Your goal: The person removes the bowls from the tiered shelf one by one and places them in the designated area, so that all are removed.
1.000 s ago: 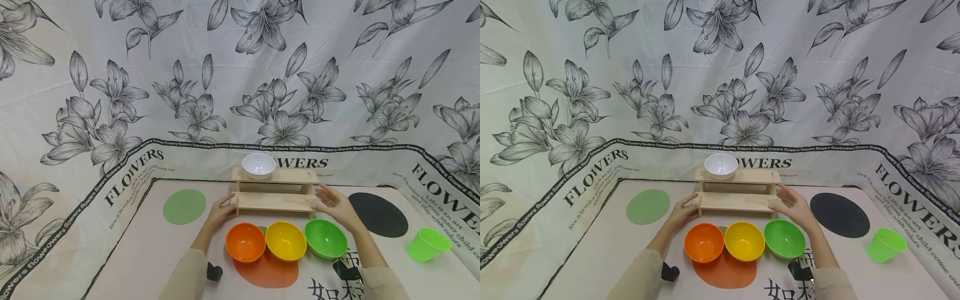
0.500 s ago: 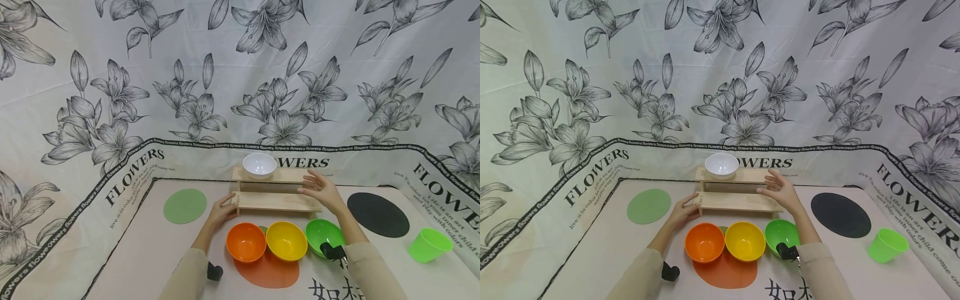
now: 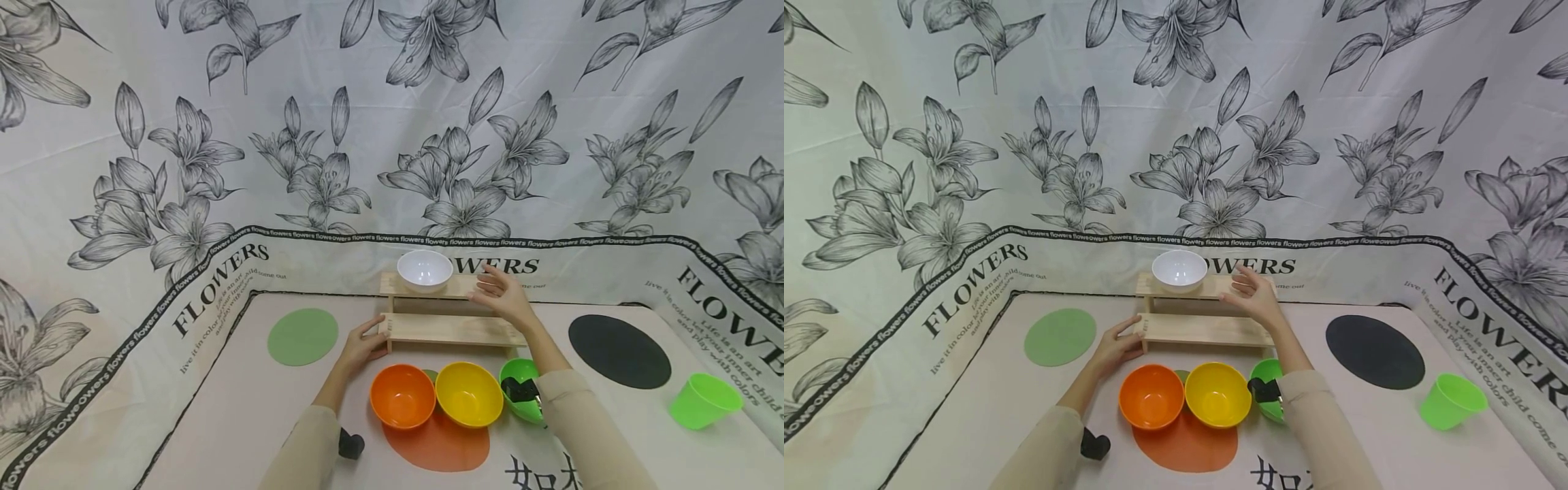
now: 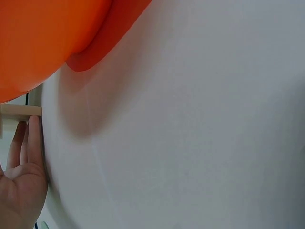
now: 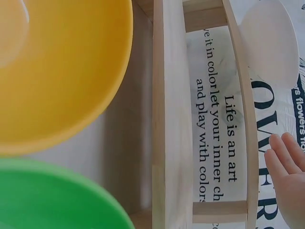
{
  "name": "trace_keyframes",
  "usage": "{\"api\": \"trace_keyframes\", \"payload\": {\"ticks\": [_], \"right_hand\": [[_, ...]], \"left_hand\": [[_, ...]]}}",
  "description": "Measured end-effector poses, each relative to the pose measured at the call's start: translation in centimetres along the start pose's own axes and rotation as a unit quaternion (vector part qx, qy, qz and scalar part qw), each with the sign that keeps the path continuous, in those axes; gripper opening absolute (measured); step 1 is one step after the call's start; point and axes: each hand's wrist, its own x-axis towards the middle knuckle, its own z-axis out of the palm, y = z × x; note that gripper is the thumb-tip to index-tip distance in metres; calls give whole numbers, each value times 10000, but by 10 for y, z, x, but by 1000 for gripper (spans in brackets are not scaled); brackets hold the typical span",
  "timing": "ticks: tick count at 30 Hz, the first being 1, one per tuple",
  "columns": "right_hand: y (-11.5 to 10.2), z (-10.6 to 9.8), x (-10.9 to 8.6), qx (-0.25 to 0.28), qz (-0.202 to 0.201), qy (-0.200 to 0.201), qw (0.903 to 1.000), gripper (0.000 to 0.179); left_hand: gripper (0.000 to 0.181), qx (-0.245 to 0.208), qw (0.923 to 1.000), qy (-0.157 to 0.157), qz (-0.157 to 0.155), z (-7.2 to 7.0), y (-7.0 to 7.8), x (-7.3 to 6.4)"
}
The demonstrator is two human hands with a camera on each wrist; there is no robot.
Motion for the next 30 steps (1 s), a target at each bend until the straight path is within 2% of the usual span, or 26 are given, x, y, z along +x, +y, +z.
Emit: {"api": "trace_keyframes", "payload": {"ticks": [10,21,25,30], "right_hand": [[-3,21,14,176,-117,-58,9998,79],[-7,40,22,494,8,-63,9988,84],[-8,46,24,530,-135,-88,9985,85],[-4,53,26,698,-571,-127,9958,90]], "left_hand": [[54,20,10000,15,-2,1,2,-1],[53,40,10000,-27,32,1,2,-2],[53,27,10000,-38,32,1,2,-2],[53,2,10000,-24,10,1,1,-1]]}}
